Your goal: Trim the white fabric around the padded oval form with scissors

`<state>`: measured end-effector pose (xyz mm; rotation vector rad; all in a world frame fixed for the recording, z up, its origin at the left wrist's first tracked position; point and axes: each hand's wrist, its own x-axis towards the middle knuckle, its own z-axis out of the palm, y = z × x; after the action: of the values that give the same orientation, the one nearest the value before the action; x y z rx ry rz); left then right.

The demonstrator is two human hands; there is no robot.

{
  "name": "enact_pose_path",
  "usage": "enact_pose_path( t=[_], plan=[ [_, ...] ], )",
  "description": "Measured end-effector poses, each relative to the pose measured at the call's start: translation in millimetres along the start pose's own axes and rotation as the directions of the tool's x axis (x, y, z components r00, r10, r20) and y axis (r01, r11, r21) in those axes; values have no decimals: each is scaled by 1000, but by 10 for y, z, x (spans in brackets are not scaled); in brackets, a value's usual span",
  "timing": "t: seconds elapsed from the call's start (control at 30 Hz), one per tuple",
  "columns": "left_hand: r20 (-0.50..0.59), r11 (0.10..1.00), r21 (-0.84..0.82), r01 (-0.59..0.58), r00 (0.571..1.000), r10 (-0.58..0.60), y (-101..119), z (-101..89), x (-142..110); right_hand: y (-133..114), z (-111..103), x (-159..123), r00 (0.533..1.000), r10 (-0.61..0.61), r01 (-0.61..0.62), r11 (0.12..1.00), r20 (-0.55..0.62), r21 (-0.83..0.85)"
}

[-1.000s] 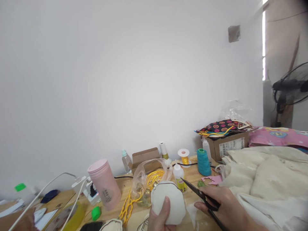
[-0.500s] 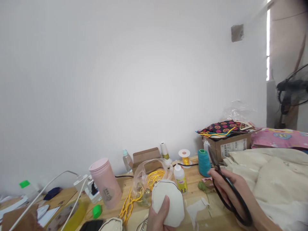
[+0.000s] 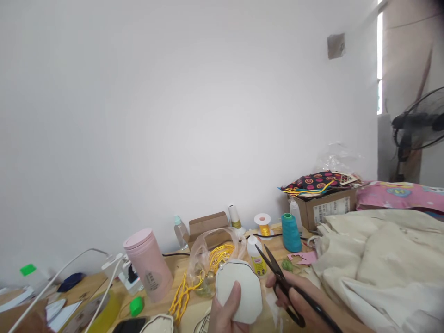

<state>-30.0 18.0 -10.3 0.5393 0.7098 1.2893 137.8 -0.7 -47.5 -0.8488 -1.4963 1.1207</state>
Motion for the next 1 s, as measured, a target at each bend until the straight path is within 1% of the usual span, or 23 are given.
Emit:
enact_pose_path(
  t=[0.07,0.13,0.2,0.27,0.33,0.4,0.53,0.67,0.9,1.0],
  plan=[
    [-20,1000,9,26,999,-26,-13,-8,-12,-29,-10,-15,1000,-20,18,987,-9,-162],
    [-45,997,33,71,997,-70,-36,-26,-20,-67,-4,-30,1000,-29,30,959,8,-280],
    [-56,992,56,113,992,-110,-67,-43,-24,-93,11,-41,998,-48,55,939,28,-341],
    [-47,990,67,126,991,-123,-98,-52,-27,-101,24,-46,996,-76,84,926,37,-369],
    [-36,991,63,118,993,-116,-124,-47,-31,-103,33,-44,996,-85,92,923,37,-374],
    [-27,992,58,108,994,-107,-144,-34,-32,-107,40,-37,997,-62,72,931,37,-357],
    [-37,991,74,110,994,-107,-177,-16,-22,-133,62,-17,999,-1,10,964,36,-266],
    [-61,986,94,137,989,-132,-194,-17,-12,-149,74,8,998,2,11,981,66,-195],
    [-43,988,96,121,992,-117,-175,-5,-32,-113,51,41,994,-4,28,976,111,-217],
    [-21,990,103,99,995,-97,-170,-3,-33,-121,48,41,994,-1,26,971,105,-236]
  ],
)
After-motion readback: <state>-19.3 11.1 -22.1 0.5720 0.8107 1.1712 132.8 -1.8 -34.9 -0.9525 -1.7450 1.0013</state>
